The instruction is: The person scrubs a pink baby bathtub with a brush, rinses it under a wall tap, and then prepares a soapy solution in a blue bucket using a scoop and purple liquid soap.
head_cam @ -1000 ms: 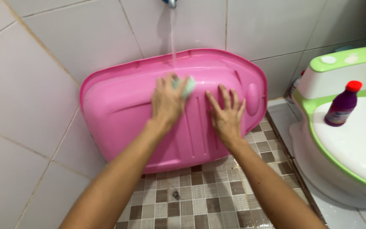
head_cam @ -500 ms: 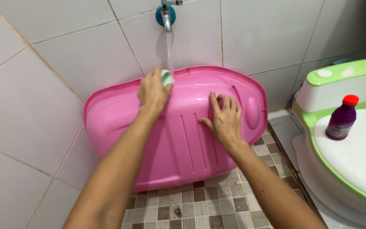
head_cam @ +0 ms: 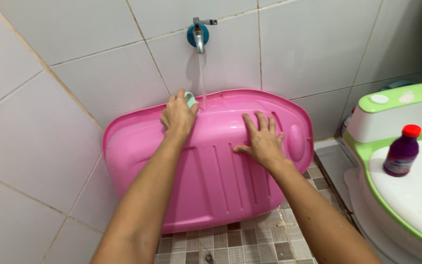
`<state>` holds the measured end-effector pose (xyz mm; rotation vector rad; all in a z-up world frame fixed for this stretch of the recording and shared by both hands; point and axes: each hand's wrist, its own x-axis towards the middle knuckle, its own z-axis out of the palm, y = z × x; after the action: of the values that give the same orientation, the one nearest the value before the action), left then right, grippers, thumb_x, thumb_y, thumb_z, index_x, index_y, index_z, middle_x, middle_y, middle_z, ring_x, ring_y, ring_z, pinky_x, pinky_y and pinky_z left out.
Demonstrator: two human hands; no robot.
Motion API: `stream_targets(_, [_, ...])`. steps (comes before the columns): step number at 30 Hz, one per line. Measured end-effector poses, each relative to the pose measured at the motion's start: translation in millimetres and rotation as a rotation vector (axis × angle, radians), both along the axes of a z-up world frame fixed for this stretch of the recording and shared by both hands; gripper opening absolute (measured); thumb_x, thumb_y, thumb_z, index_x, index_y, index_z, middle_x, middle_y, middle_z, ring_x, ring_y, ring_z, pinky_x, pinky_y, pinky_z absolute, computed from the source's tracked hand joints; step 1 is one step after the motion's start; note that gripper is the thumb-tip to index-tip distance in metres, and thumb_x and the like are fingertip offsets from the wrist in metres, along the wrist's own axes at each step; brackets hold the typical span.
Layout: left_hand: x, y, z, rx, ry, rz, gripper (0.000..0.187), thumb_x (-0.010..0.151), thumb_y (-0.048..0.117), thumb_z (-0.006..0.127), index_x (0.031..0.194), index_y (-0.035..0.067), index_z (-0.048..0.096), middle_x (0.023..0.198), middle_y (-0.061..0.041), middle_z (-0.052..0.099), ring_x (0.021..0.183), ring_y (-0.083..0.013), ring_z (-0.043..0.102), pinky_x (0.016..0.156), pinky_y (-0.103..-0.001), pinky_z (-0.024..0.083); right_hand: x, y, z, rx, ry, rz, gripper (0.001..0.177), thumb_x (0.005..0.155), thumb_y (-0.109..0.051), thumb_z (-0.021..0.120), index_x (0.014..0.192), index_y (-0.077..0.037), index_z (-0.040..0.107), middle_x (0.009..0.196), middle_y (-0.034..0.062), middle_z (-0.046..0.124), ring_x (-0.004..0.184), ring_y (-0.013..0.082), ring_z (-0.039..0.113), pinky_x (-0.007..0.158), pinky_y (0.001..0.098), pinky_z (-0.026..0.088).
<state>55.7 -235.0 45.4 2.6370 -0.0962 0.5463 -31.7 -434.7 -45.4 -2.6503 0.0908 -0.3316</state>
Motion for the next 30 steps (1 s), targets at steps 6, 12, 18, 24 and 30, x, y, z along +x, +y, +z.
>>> stream_targets(6, [4,-74,-31,0.173,-0.322,-0.267,0.062,0.072,0.034,0.080,0.129,0.019,0.060,0.112,-0.012,0.066,0.096,-0.0325,0.069,0.098,-0.057,0.049,-4,5,16,-0.071,0.058,-0.015,0.118,0.063,-0.060,0.087,0.158,-0.032,0.024,0.166,0.0072,0.016,0.153,0.0407,0.008,0.111,0.0753,0.029])
stream_targets(12, [10,-7,-20,-0.111,0.027,-0.048,0.023,0.098,0.030,0.065,0.119,0.022,0.066,0.112,-0.012,0.067,0.097,-0.0321,0.069,0.079,-0.052,0.058,-3,2,9,-0.094,0.051,-0.042,0.116,0.063,-0.059,0.087,0.157,-0.027,0.027,0.165,0.0087,0.019,0.154,0.0399,0.010,0.112,0.0706,0.034])
stream_targets(18, [-1,109,-4,-0.169,-0.103,0.155,0.045,0.085,0.022,0.076,0.125,0.012,0.060,0.117,-0.017,0.060,0.093,-0.0353,0.067,0.072,-0.047,0.059,15,15,17,-0.152,0.182,-0.065,0.125,0.066,-0.058,0.089,0.161,-0.021,0.018,0.168,0.0158,0.012,0.153,0.0474,0.006,0.114,0.0759,0.021])
stream_targets(24, [-3,12,-38,-0.025,-0.157,-0.167,0.067,0.078,0.023,0.081,0.139,0.021,0.054,0.125,-0.016,0.055,0.110,-0.0394,0.056,0.087,-0.049,0.056,26,62,43,-0.242,0.314,0.068,0.126,0.067,-0.060,0.080,0.163,-0.028,0.005,0.171,0.0075,-0.003,0.151,0.0501,-0.006,0.112,0.0810,0.002])
stream_targets(30, [-11,97,-33,-0.023,-0.230,-0.033,0.063,0.089,0.028,0.078,0.144,0.015,0.052,0.127,-0.016,0.057,0.114,-0.0339,0.060,0.094,-0.048,0.056,32,58,29,-0.215,0.185,0.057,0.129,0.065,-0.081,0.075,0.163,-0.023,0.016,0.171,0.0065,0.005,0.156,0.0442,-0.003,0.116,0.0789,0.006])
